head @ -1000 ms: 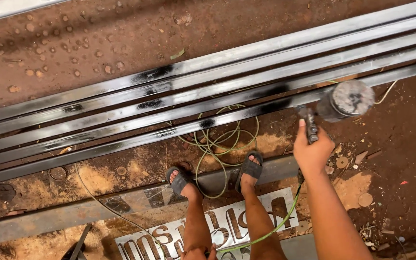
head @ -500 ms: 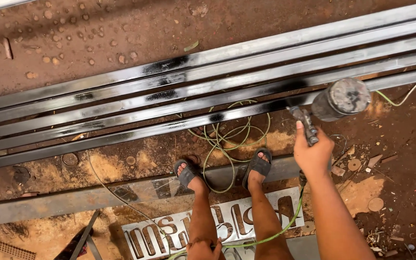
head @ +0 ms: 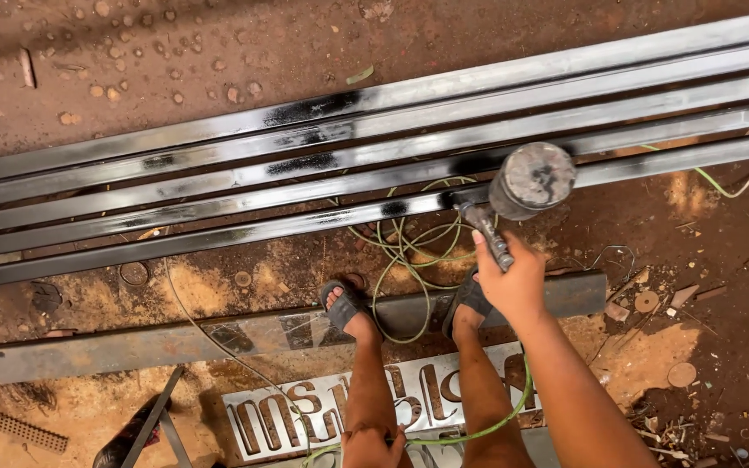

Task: Spray painting a set of metal bars with black paint using a pneumatic spray gun.

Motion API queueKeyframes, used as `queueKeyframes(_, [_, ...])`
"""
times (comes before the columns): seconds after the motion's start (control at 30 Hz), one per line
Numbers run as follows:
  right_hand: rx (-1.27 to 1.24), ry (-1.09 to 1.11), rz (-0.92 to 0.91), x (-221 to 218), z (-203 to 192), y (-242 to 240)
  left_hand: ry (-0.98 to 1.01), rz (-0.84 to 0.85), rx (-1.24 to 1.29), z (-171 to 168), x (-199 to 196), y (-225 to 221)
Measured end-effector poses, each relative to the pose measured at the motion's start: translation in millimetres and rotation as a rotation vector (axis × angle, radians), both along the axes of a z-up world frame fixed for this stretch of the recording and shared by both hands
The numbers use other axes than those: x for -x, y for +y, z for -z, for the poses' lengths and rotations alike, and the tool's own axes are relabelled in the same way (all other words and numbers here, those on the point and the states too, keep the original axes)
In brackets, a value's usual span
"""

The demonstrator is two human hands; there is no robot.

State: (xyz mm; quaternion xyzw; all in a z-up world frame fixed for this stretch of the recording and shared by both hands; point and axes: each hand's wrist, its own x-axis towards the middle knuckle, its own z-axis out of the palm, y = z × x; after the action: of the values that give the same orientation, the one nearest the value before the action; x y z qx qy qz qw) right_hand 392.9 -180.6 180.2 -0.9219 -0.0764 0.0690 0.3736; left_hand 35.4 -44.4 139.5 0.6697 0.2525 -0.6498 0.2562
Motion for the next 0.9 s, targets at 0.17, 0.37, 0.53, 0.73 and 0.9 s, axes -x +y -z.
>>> queueKeyframes(0.17, [0.018,0.093,-0.036,8,0,22,0.071,-0.007,0.026,-12,-13,3])
queueKeyframes(0.37, [-0.057,0.017,-0.154,13,2,49,-0.106,-0.029,-0.032,7,20,-7])
queueKeyframes(0.53, [-0.120,0.110,-0.182,20,3,73,-0.110,-0.030,-0.052,8,20,-9])
queueKeyframes(0.73, [-0.184,0.049,-0.254,30,4,98,-0.091,-0.037,-0.041,1,11,-8])
queueKeyframes(0.9, [-0.224,0.064,-0.268,35,-3,116,-0.031,-0.025,-0.023,4,14,-8])
